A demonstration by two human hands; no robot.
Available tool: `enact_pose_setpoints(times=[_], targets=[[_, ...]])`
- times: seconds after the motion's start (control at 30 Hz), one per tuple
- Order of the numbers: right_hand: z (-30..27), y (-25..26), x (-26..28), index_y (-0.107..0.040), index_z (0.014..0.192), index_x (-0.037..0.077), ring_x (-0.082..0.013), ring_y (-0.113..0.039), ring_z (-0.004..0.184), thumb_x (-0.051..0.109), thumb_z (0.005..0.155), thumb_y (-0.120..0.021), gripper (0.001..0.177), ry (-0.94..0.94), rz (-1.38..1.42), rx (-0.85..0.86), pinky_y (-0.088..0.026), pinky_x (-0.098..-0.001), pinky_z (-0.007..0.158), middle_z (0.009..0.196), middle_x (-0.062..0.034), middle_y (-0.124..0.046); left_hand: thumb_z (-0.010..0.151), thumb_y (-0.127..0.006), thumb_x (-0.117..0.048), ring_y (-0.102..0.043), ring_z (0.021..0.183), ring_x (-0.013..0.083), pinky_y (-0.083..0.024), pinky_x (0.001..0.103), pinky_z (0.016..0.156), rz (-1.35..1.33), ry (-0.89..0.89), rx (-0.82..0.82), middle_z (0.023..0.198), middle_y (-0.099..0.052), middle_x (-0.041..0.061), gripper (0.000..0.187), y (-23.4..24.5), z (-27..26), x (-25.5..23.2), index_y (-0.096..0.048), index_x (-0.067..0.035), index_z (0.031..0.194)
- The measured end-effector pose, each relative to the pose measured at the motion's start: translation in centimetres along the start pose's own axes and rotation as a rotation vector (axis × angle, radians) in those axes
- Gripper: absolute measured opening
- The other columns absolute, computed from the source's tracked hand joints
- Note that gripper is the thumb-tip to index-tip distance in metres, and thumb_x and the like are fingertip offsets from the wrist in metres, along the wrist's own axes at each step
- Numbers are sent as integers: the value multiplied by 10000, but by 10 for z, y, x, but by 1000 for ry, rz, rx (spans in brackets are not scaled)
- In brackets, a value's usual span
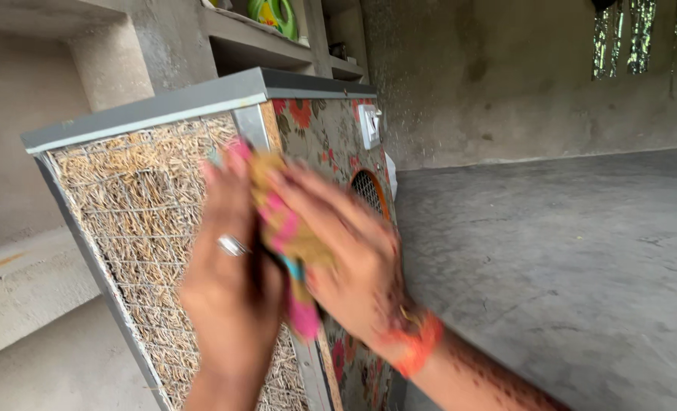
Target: The person wipes the exterior metal frame and the straw-filled mesh of a large evaporative cooler using a colorful cloth. They clean the top, sides, and bottom edges of the unit, moving the cloth back and forth to remove dust.
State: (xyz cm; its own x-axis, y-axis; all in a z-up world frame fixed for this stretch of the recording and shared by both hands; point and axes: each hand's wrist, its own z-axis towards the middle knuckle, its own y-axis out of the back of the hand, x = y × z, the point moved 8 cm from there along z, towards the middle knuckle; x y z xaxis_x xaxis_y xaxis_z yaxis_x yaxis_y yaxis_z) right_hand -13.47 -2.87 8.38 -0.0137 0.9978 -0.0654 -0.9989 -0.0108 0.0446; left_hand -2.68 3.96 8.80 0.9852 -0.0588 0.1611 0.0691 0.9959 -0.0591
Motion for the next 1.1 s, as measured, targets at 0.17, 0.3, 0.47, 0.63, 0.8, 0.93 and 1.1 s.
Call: enact_pose_setpoints(times=[0.17, 0.3, 0.47, 0.63, 0.8, 0.93, 1.1], targets=[[77, -44, -10, -581, 1471, 118, -288, -395, 1520, -7, 865, -675, 626, 204, -199, 104, -349, -447, 1268, 1556, -86, -532, 897, -506, 204, -506, 1453, 453, -552, 506, 1153, 152, -40, -108, 1536, -516, 276, 650, 4, 48, 35, -493, 10, 1518], [74, -76, -16, -511, 1459, 26, -368, -230, 1540, 94, 763, -677, 719, 266, -304, 260, -166, -550, 1263, 1604, -169, -407, 818, -512, 193, -457, 1441, 426, -498, 491, 1118, 4, 107, 27, 1580, -450, 273, 747, -27, 38, 61, -442, 7, 1539], [48, -87, -17, -552, 1454, 8, -348, -341, 1513, 115, 884, -638, 587, 225, -411, 244, -194, -549, 1284, 1546, -152, -495, 760, -551, 168, -399, 1465, 424, -432, 477, 1171, -27, 123, 225, 1601, -395, 249, 813, -27, 20, 77, -451, -24, 1544], [74, -95, -7, -606, 1397, 35, -332, -379, 1509, 149, 982, -622, 430, 339, -443, 172, -205, -551, 1303, 1505, -134, -555, 849, -568, 127, -330, 1505, 459, -421, 495, 1181, 21, -49, 209, 1613, -364, 278, 753, 0, 41, 88, -378, 9, 1568], [111, -127, -14, -611, 1367, -28, -349, -453, 1428, 145, 925, -625, 474, 312, -692, 106, -247, -525, 1243, 1440, -180, -597, 824, -557, 112, -332, 1477, 449, -428, 483, 1130, 17, -47, 301, 1590, -374, 297, 765, -21, 79, 119, -368, 19, 1559], [124, -159, -18, -638, 1306, -18, -332, -551, 1326, 183, 845, -671, 504, 286, -688, 196, -300, -483, 1209, 1310, -177, -668, 802, -593, 77, -378, 1432, 473, -408, 478, 1133, 48, -13, 338, 1514, -467, 278, 747, -32, 77, 149, -399, 19, 1520], [144, -214, -8, -749, 1134, 189, -292, -688, 1062, 134, 798, -684, 346, 229, -533, 363, -437, -452, 1066, 1012, -109, -756, 770, -625, 41, -456, 1359, 497, -421, 484, 1120, 122, -50, 316, 1457, -522, 306, 554, -23, 71, 207, -578, 70, 1321]])
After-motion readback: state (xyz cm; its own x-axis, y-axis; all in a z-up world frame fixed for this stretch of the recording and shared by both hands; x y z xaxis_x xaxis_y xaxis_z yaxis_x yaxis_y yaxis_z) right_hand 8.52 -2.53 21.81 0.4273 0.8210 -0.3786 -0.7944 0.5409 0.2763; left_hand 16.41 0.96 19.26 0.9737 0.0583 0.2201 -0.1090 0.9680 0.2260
